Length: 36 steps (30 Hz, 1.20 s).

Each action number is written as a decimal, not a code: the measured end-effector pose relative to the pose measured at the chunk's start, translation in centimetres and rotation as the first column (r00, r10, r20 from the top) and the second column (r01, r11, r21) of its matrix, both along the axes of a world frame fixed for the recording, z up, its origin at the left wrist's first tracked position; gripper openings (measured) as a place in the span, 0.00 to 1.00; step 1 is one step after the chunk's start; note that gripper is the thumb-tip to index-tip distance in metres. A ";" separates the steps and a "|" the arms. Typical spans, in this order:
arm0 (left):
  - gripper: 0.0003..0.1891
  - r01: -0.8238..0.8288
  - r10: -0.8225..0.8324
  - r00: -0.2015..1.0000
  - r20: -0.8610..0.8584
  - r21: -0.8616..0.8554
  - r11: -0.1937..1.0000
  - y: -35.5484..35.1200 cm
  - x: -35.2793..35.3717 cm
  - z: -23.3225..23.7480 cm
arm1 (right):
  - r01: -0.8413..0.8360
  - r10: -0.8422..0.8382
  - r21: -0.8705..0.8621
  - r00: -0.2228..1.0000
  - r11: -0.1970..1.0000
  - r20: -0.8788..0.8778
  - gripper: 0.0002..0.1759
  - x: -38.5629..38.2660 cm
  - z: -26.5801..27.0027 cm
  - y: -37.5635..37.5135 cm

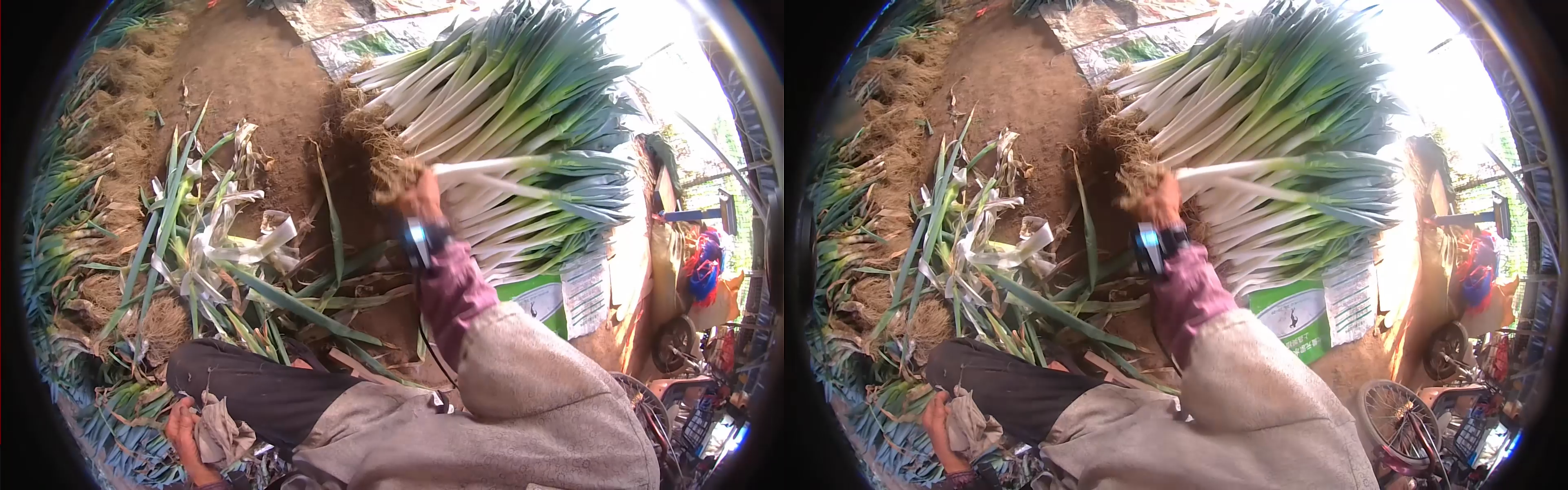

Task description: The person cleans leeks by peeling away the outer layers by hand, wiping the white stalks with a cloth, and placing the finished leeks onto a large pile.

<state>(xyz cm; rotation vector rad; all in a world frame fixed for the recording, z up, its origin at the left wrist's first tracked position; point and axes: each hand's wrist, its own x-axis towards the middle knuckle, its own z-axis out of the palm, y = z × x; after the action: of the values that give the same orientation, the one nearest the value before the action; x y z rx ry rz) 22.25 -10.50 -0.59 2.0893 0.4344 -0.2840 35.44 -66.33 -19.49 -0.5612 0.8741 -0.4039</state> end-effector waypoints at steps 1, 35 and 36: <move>0.21 0.021 -0.021 1.000 0.010 0.018 1.000 0.2 0.0 -0.1 | 0.066 -0.061 0.075 0.996 0.995 -0.062 0.11 -2.4 -3.2 0.6; 0.16 -0.188 0.182 0.981 -0.069 -0.084 0.979 -0.2 -6.4 -0.2 | -0.159 0.127 -0.113 0.960 0.981 -0.249 0.22 -23.6 -19.4 -1.0; 0.16 -0.211 0.204 0.976 -0.078 -0.100 0.972 -0.2 -6.5 -0.1 | -0.053 0.072 0.089 0.973 0.995 -0.221 0.22 -22.9 -19.4 -1.6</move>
<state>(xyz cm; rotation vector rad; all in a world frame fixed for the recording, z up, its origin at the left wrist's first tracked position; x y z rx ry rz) 15.74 -10.74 -0.68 1.9153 0.6590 -0.2489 12.50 -67.90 -38.93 -0.5635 1.0815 -0.2487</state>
